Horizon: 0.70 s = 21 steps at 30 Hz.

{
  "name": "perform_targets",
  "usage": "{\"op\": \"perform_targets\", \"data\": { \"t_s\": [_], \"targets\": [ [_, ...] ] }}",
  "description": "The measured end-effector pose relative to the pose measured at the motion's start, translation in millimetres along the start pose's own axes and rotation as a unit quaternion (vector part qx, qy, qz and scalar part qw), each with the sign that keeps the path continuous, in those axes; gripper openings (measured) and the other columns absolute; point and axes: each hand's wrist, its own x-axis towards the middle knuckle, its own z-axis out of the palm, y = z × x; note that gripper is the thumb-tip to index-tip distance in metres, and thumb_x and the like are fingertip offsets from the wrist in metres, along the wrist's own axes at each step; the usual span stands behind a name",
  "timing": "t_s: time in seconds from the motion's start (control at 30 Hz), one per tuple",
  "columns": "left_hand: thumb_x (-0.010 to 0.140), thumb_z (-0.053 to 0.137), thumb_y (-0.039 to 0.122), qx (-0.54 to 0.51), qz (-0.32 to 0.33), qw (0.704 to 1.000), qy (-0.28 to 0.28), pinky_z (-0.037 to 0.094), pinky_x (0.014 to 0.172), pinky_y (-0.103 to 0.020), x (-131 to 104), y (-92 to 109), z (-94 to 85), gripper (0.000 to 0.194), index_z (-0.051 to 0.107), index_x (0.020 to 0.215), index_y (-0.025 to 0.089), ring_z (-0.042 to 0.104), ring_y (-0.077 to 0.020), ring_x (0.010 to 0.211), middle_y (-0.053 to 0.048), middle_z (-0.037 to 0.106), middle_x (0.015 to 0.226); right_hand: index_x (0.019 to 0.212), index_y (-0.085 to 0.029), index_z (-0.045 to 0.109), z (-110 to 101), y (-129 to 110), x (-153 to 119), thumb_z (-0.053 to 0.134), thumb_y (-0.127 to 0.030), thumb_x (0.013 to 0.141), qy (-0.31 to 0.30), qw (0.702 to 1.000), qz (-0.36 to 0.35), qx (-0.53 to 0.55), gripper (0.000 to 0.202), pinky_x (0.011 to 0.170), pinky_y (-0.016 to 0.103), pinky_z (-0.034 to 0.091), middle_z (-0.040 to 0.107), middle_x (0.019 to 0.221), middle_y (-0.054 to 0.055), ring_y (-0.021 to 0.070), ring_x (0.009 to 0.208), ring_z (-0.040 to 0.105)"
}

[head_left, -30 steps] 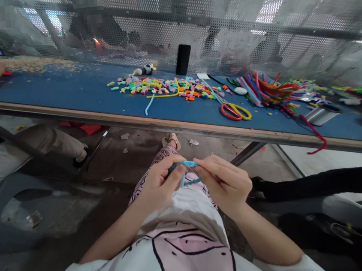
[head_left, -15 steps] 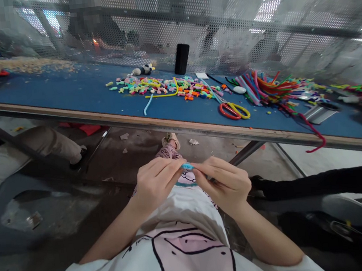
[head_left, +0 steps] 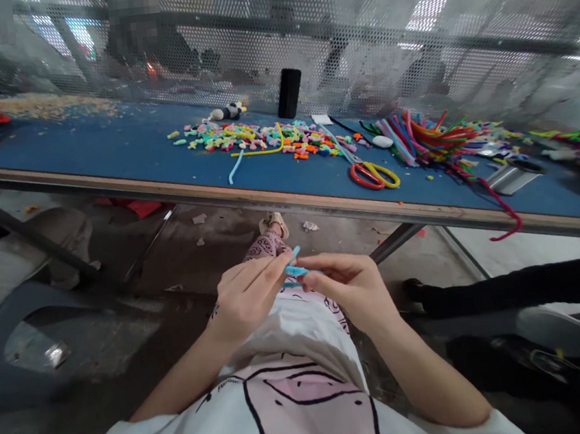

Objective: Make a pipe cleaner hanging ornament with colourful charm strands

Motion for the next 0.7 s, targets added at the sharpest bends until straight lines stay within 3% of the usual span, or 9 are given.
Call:
{"op": "perform_targets", "data": {
  "t_s": [0.1,0.23,0.47,0.6,0.7],
  "targets": [
    [0.091,0.063,0.012,-0.022,-0.003,1.0,0.003,0.056,0.082,-0.026,-3.5,0.4,1.0,0.033,0.067,0.123,0.019,0.073,-0.0164,0.084,-0.007,0.078,0.095,0.118,-0.022,0.074,-2.7,0.5,4.7,0.087,-0.03,0.069,-0.056,0.99,0.081,0.104,0.052,0.063,0.027,0.058,0.075,0.089,0.005,0.0137,0.07,0.067],
    [0.092,0.062,0.013,-0.052,-0.005,0.998,0.018,0.056,0.081,-0.027,-7.7,0.9,3.3,0.032,0.069,0.122,0.02,0.073,-0.0171,0.083,-0.007,0.078,0.095,0.117,-0.021,0.072,-5.8,3.2,9.2,0.09,-0.025,0.063,-0.108,0.97,0.13,0.172,0.057,0.066,0.025,0.058,0.074,0.093,0.005,0.0134,0.075,0.068],
    [0.09,0.062,0.01,-0.076,-0.038,0.996,-0.011,0.056,0.078,-0.025,-7.5,-0.7,9.7,0.026,0.072,0.113,0.018,0.074,-0.0167,0.082,-0.007,0.078,0.092,0.093,-0.023,0.074,-4.5,12.4,11.6,0.091,-0.023,0.061,0.001,0.976,0.11,0.19,0.036,0.072,0.027,0.058,0.074,0.084,0.001,0.0132,0.075,0.069],
    [0.091,0.065,0.014,-0.108,-0.068,0.991,-0.042,0.055,0.072,-0.023,-7.2,-2.0,12.4,0.02,0.073,0.109,0.016,0.072,-0.0148,0.076,-0.007,0.078,0.089,0.089,-0.021,0.076,-4.0,17.7,11.3,0.091,-0.023,0.061,0.046,0.978,0.104,0.176,0.032,0.068,0.025,0.057,0.074,0.08,0.001,0.0129,0.073,0.068],
    [0.093,0.065,0.019,-0.193,-0.114,0.972,-0.066,0.054,0.065,-0.02,-5.1,-0.5,12.0,0.02,0.073,0.111,0.018,0.069,-0.0105,0.064,-0.003,0.077,0.08,0.091,-0.022,0.076,-4.9,21.3,9.9,0.09,-0.023,0.064,0.064,0.981,0.084,0.162,0.03,0.069,0.024,0.056,0.074,0.081,0.001,0.0124,0.074,0.067]
  ]
}}
